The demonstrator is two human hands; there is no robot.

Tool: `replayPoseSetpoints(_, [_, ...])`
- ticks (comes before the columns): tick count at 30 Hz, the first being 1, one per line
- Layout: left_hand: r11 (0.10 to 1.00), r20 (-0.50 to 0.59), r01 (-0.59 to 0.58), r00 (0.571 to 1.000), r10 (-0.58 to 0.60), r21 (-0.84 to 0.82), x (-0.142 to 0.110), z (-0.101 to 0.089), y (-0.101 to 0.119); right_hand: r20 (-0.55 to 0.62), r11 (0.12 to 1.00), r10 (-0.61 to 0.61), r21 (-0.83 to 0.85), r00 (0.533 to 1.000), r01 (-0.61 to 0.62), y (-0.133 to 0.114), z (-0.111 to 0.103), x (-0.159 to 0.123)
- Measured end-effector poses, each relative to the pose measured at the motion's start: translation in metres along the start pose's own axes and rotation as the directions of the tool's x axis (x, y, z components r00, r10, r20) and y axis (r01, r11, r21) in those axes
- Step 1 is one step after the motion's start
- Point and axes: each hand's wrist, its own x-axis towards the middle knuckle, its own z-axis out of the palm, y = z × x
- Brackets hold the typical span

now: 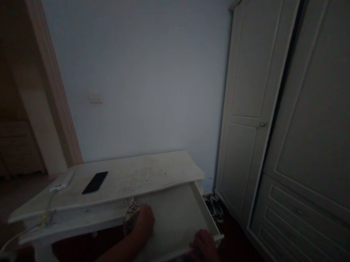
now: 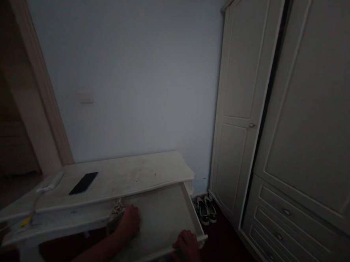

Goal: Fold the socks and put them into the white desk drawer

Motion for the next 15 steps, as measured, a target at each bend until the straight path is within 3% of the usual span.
replayPoseSetpoints(4, [0.999, -0.022, 0.027, 0.999, -0.028, -0.017, 0.016, -0.012, -0.001, -0.009, 0.998, -0.054, -0.013, 0.999, 0.054, 0.005, 0.002, -0.002])
replayPoseSetpoints(8, [0.998, 0.082, -0.008, 0.997, 0.014, -0.066, 0.015, -0.019, -0.003, 0.008, 0.999, -0.026, -0.028, 1.0, 0.027, 0.008, 0.006, -0.008])
replayPoseSetpoints(11, [0.988, 0.149, -0.058, 0.986, 0.08, -0.144, -0.003, -0.03, -0.015, -0.022, 0.999, -0.02, -0.033, 1.0, 0.019, 0.009, 0.013, -0.01])
replayPoseSetpoints(13, [0.976, 0.153, -0.073, 0.983, 0.106, -0.206, -0.023, -0.041, -0.026, -0.066, 0.998, -0.062, -0.038, 0.996, 0.059, 0.008, 0.017, -0.008])
replayPoseSetpoints(15, [0.95, 0.128, -0.051, 0.987, 0.094, -0.307, -0.047, -0.05, -0.036, -0.039, 0.995, -0.098, -0.042, 0.994, 0.096, 0.009, 0.016, -0.005])
